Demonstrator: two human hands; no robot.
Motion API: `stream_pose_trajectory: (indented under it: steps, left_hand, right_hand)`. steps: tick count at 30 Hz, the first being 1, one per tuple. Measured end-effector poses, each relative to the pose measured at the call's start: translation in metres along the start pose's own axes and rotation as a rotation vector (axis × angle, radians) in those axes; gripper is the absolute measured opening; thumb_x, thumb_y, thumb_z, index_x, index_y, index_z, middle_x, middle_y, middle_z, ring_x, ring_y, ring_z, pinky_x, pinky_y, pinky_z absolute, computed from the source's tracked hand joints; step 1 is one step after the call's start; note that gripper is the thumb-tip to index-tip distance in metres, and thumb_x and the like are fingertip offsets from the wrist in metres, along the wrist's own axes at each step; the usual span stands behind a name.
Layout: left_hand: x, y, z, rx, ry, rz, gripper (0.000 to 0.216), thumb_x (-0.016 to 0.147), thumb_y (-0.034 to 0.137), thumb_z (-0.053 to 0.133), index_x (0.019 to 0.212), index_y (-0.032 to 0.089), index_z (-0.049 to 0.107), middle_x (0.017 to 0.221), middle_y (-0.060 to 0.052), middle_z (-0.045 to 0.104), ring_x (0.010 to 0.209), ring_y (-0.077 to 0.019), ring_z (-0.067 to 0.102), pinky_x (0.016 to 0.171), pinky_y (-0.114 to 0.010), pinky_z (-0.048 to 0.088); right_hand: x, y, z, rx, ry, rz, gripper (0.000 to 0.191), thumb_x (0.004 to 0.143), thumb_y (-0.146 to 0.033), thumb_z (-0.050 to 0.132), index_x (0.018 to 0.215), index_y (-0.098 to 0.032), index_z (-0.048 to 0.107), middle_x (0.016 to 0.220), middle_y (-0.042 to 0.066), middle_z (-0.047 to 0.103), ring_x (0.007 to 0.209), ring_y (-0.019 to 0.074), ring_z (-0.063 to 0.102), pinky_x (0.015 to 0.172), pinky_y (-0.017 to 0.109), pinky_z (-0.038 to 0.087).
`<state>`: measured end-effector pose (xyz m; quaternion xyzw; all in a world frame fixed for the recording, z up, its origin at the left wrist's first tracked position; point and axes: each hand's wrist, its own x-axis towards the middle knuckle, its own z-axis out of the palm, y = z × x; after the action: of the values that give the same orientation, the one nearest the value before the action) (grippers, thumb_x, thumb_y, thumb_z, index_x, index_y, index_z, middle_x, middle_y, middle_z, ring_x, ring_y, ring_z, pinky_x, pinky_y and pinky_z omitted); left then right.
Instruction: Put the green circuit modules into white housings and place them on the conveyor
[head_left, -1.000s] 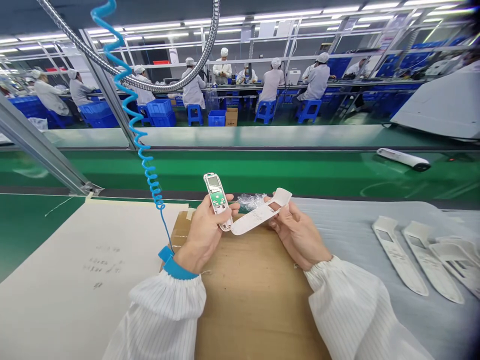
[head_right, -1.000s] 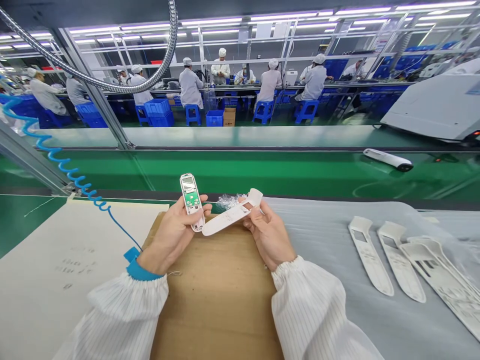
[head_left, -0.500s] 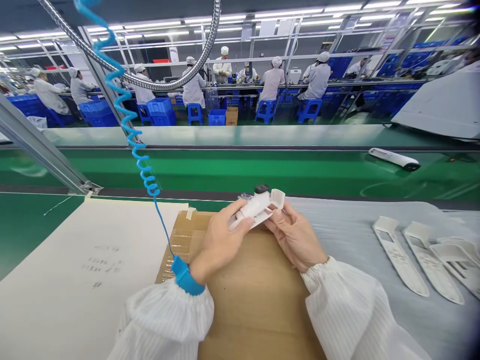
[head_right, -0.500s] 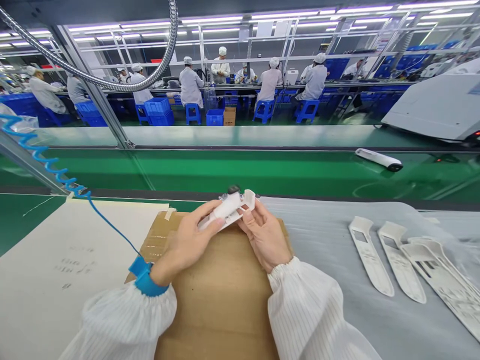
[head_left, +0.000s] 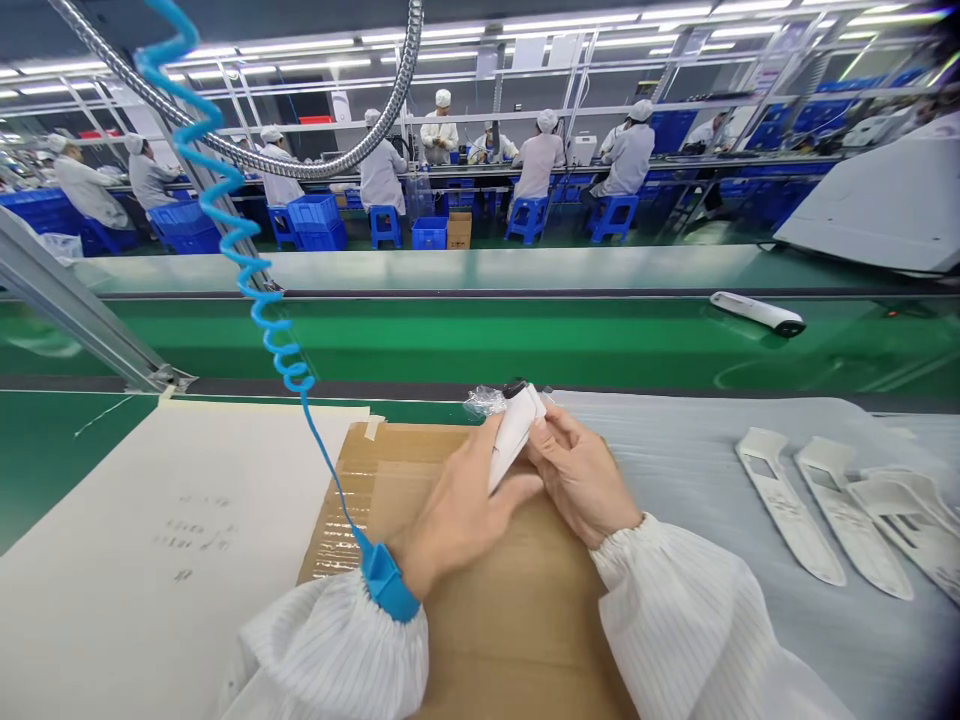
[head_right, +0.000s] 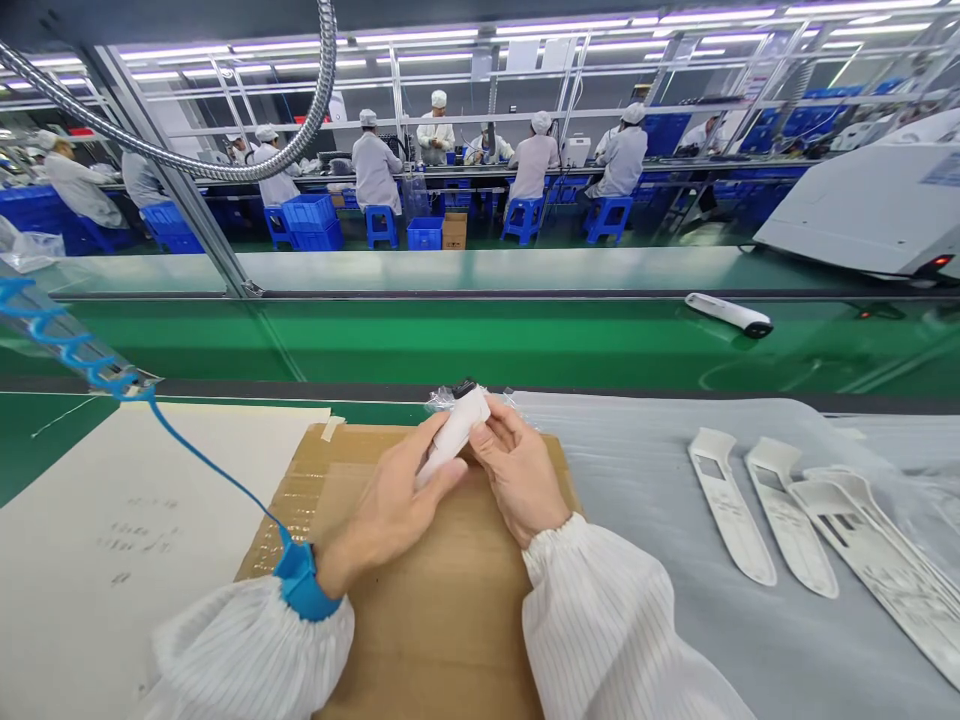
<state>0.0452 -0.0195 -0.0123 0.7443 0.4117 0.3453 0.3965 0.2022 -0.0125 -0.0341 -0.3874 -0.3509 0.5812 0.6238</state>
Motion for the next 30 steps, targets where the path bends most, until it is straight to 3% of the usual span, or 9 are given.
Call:
stream_pose_trajectory:
  steps: [3,7,10,13,19,22,24,27,30]
  left_hand:
    - [-0.005,0.002,0.006,0.081,-0.109,-0.041,0.06,0.091,0.03,0.059,0.147,0.024,0.038,0.133,-0.01,0.062,0.116,-0.0274,0.061,0.098,-0.039,0.049]
    - [-0.009,0.008,0.006,0.286,-0.242,-0.135,0.049,0.093,0.035,0.052,0.141,0.025,0.045,0.112,-0.01,0.07,0.098,-0.0287,0.068,0.084,-0.039,0.052]
    - [-0.008,0.014,0.003,0.447,-0.31,-0.146,0.039,0.092,0.046,0.052,0.122,0.023,0.06,0.103,-0.011,0.072,0.09,-0.0315,0.068,0.078,-0.041,0.052]
    - [-0.009,0.018,0.004,0.515,-0.35,-0.117,0.039,0.092,0.054,0.052,0.108,0.021,0.065,0.096,-0.011,0.073,0.086,-0.0325,0.068,0.076,-0.042,0.052]
    - [-0.021,0.022,0.027,0.484,-0.27,-0.04,0.052,0.093,0.053,0.054,0.134,0.022,0.05,0.113,-0.012,0.07,0.09,-0.0327,0.068,0.07,-0.039,0.05]
    - [-0.019,0.021,0.025,0.469,-0.304,-0.086,0.05,0.092,0.055,0.054,0.128,0.02,0.055,0.1,-0.012,0.073,0.08,-0.0312,0.069,0.064,-0.036,0.048]
    - [-0.013,0.018,0.013,0.432,-0.27,-0.103,0.044,0.092,0.055,0.053,0.118,0.02,0.062,0.094,-0.011,0.073,0.076,-0.0285,0.069,0.064,-0.034,0.048]
    - [-0.002,0.011,-0.008,0.42,-0.084,-0.103,0.04,0.094,0.056,0.049,0.109,0.022,0.065,0.094,-0.008,0.073,0.083,-0.0266,0.069,0.073,-0.034,0.051]
    - [0.0,0.006,-0.014,0.407,0.132,-0.025,0.046,0.093,0.06,0.051,0.123,0.026,0.059,0.112,-0.007,0.07,0.105,-0.027,0.065,0.092,-0.04,0.05]
  right_hand:
    - [-0.001,-0.003,0.006,0.078,0.011,0.099,0.042,0.081,-0.051,0.075,0.112,-0.023,0.071,0.116,0.007,0.073,0.109,0.0236,0.066,0.095,0.038,0.053]
    - [-0.004,-0.01,0.011,0.283,0.085,0.211,0.053,0.083,-0.07,0.06,0.096,-0.02,0.074,0.094,0.004,0.074,0.102,0.0235,0.068,0.093,0.035,0.054]
    - [-0.007,-0.018,0.011,0.391,0.103,0.265,0.043,0.083,-0.062,0.065,0.071,-0.021,0.068,0.052,-0.003,0.055,0.069,0.0182,0.065,0.093,0.037,0.054]
    - [-0.01,-0.025,0.009,0.398,0.101,0.231,0.039,0.084,-0.051,0.068,0.059,-0.022,0.06,0.042,-0.006,0.041,0.049,0.0127,0.048,0.092,0.038,0.054]
    - [-0.014,-0.024,0.0,0.476,0.124,0.187,0.035,0.087,-0.044,0.059,0.059,-0.024,0.056,0.038,-0.007,0.033,0.039,0.0097,0.033,0.069,0.031,0.055]
    - [-0.012,-0.023,-0.002,0.473,0.108,0.235,0.034,0.088,-0.044,0.057,0.061,-0.023,0.057,0.039,-0.007,0.034,0.039,0.0098,0.035,0.057,0.028,0.052]
    - [-0.009,-0.025,0.0,0.446,0.085,0.278,0.034,0.089,-0.051,0.059,0.069,-0.023,0.062,0.046,-0.005,0.045,0.048,0.0126,0.05,0.063,0.03,0.055]
    - [-0.007,-0.026,0.009,0.362,-0.056,0.264,0.034,0.09,-0.056,0.06,0.092,-0.023,0.07,0.081,0.001,0.069,0.088,0.0198,0.067,0.088,0.036,0.056]
    - [-0.012,-0.021,0.019,0.246,-0.199,0.18,0.028,0.09,-0.047,0.065,0.104,-0.024,0.07,0.111,0.004,0.071,0.112,0.0226,0.062,0.102,0.038,0.049]
